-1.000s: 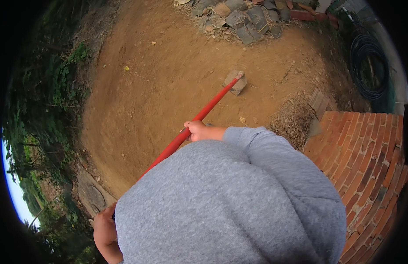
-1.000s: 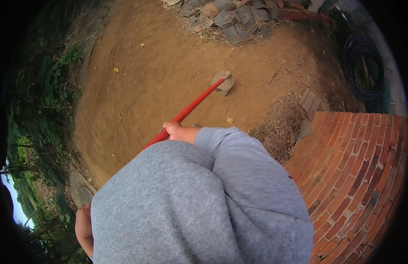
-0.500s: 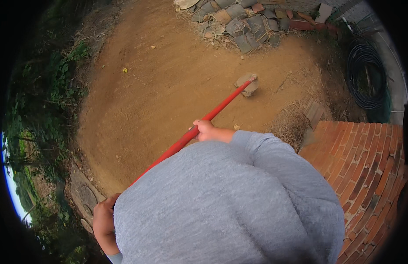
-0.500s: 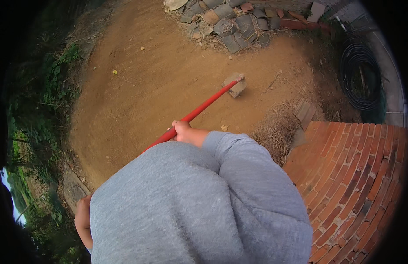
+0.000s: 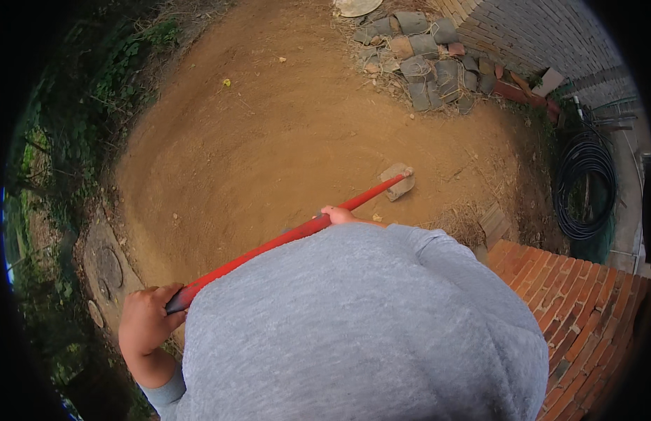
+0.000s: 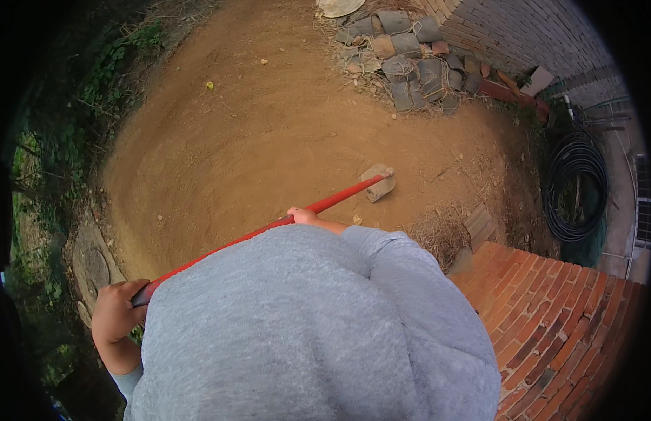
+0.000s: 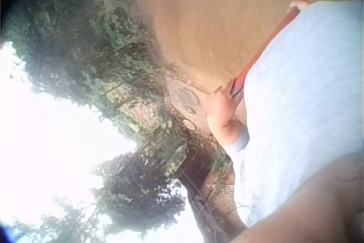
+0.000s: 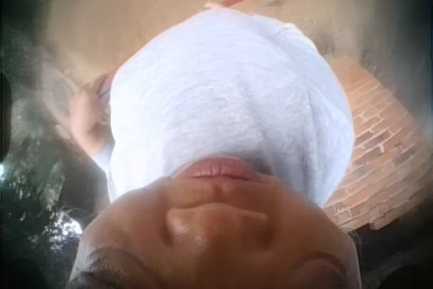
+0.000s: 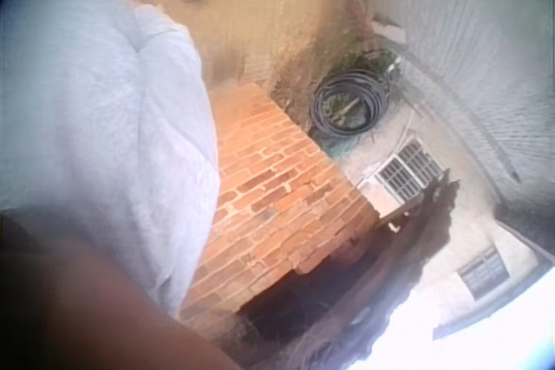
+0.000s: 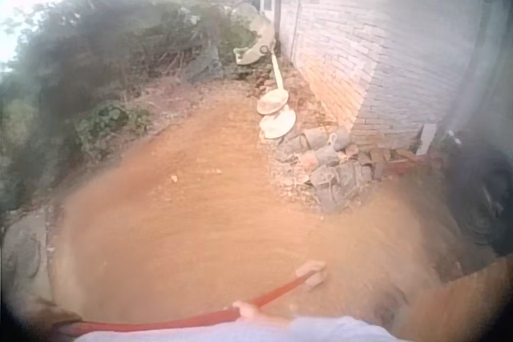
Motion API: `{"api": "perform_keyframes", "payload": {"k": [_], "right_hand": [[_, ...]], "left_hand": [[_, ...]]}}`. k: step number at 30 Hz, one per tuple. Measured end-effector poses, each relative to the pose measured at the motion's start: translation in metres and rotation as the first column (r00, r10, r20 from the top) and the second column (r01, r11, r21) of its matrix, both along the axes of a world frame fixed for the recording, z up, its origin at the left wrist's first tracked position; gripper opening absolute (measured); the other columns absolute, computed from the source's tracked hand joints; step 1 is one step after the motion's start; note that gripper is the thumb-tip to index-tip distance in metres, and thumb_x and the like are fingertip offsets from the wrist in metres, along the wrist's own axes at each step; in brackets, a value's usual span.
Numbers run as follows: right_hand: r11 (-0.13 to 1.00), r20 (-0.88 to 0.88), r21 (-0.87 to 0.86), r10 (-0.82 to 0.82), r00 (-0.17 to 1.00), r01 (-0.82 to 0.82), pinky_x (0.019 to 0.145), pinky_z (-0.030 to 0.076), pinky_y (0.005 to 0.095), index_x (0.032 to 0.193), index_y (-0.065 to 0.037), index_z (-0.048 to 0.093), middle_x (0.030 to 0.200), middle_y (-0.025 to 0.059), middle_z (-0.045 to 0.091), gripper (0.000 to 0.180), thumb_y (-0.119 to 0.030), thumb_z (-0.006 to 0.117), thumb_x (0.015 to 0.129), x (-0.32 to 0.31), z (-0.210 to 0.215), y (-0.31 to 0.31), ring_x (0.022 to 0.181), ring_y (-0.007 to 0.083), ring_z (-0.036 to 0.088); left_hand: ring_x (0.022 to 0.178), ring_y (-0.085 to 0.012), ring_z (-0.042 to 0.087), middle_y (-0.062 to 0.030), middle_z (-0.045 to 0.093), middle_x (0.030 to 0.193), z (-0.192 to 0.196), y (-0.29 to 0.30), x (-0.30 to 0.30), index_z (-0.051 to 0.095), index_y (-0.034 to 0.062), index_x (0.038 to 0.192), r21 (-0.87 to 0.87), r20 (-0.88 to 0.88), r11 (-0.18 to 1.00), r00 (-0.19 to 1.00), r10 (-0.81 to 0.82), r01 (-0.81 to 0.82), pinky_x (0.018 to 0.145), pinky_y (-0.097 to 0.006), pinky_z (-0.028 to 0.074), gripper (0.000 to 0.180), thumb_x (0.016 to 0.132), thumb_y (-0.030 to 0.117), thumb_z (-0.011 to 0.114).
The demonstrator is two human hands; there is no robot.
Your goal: The person uses a red-handled hoe to repeatedly rake and level a patch of bare soil in a garden area. The person moves the tool back and forth across the ground to smooth the surface.
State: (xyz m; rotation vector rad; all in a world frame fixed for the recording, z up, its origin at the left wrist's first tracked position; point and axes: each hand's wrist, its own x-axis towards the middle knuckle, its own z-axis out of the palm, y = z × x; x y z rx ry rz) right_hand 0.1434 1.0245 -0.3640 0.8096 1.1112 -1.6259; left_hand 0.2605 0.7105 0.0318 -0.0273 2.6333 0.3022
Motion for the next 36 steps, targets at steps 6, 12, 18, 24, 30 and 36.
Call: {"api": "perform_keyframes", "payload": {"k": [6,12,18,24,30,36], "right_hand": [[0.941,0.167,-0.008,-0.331,0.929,0.337,0.081,0.051,0.0505,0.102,-0.005,0.045,0.095,0.013,0.054,0.011,-0.013,0.046,0.094,-0.03,0.032,-0.018,0.086,0.0282,0.058],[0.942,0.085,0.002,-0.336,0.938,0.337,0.079,0.054,0.05,0.105,-0.007,0.042,0.093,0.0109,0.051,0.014,-0.013,0.05,0.096,-0.097,0.03,-0.038,0.082,0.0262,0.058],[0.977,0.097,-0.01,-0.211,0.973,0.213,0.075,0.056,0.0519,0.112,-0.005,0.04,0.095,0.0127,0.053,0.02,-0.016,0.049,0.097,-0.107,0.007,-0.093,0.084,0.0293,0.06],[0.993,0.169,-0.057,-0.089,0.981,0.1,0.085,0.053,0.0538,0.111,-0.005,0.039,0.103,0.0145,0.051,0.019,-0.015,0.049,0.098,-0.083,0.007,-0.13,0.092,0.0321,0.06],[0.996,0.185,-0.089,0.026,0.982,-0.009,0.086,0.051,0.0556,0.107,-0.001,0.044,0.101,0.0187,0.059,0.024,-0.021,0.052,0.097,-0.094,-0.004,-0.121,0.094,0.0366,0.06],[0.969,0.102,0.03,0.24,0.965,-0.245,0.078,0.053,0.0514,0.109,0.001,0.048,0.107,0.0199,0.063,0.024,-0.018,0.052,0.094,-0.127,-0.023,-0.121,0.09,0.0331,0.063]], "left_hand": [[0.074,-0.0357,0.065,-0.0172,0.066,0.078,-0.031,-0.01,0.031,0.07,0.009,0.1,0.048,-0.049,0.977,0.976,0.212,-0.21,0.064,-0.04,0.051,0.036,0.064,0.015,0.075],[0.076,-0.0384,0.064,-0.0196,0.065,0.081,-0.06,-0.007,0.032,0.069,0.0092,0.104,0.144,-0.087,0.94,0.942,0.323,-0.309,0.066,-0.043,0.051,0.029,0.077,0.014,0.063],[0.077,-0.04,0.063,-0.0202,0.065,0.083,-0.051,-0.021,0.031,0.068,0.0102,0.106,0.044,-0.037,0.937,0.936,0.349,-0.348,0.067,-0.046,0.05,0.031,0.076,0.016,0.065],[0.077,-0.0395,0.063,-0.0198,0.065,0.083,-0.035,-0.044,0.052,0.068,0.0105,0.103,0.02,-0.027,0.925,0.924,0.381,-0.38,0.065,-0.046,0.05,0.031,0.074,0.02,0.068],[0.074,-0.0374,0.064,-0.0174,0.066,0.08,-0.034,-0.035,0.049,0.069,0.0132,0.103,-0.076,-0.041,0.884,0.887,0.459,-0.461,0.064,-0.045,0.05,0.03,0.074,0.022,0.068],[0.071,-0.0329,0.065,-0.0134,0.066,0.077,-0.027,-0.016,0.022,0.071,0.015,0.092,-0.309,-0.025,0.811,0.857,0.515,-0.496,0.062,-0.043,0.05,0.028,0.065,0.021,0.075]]}}
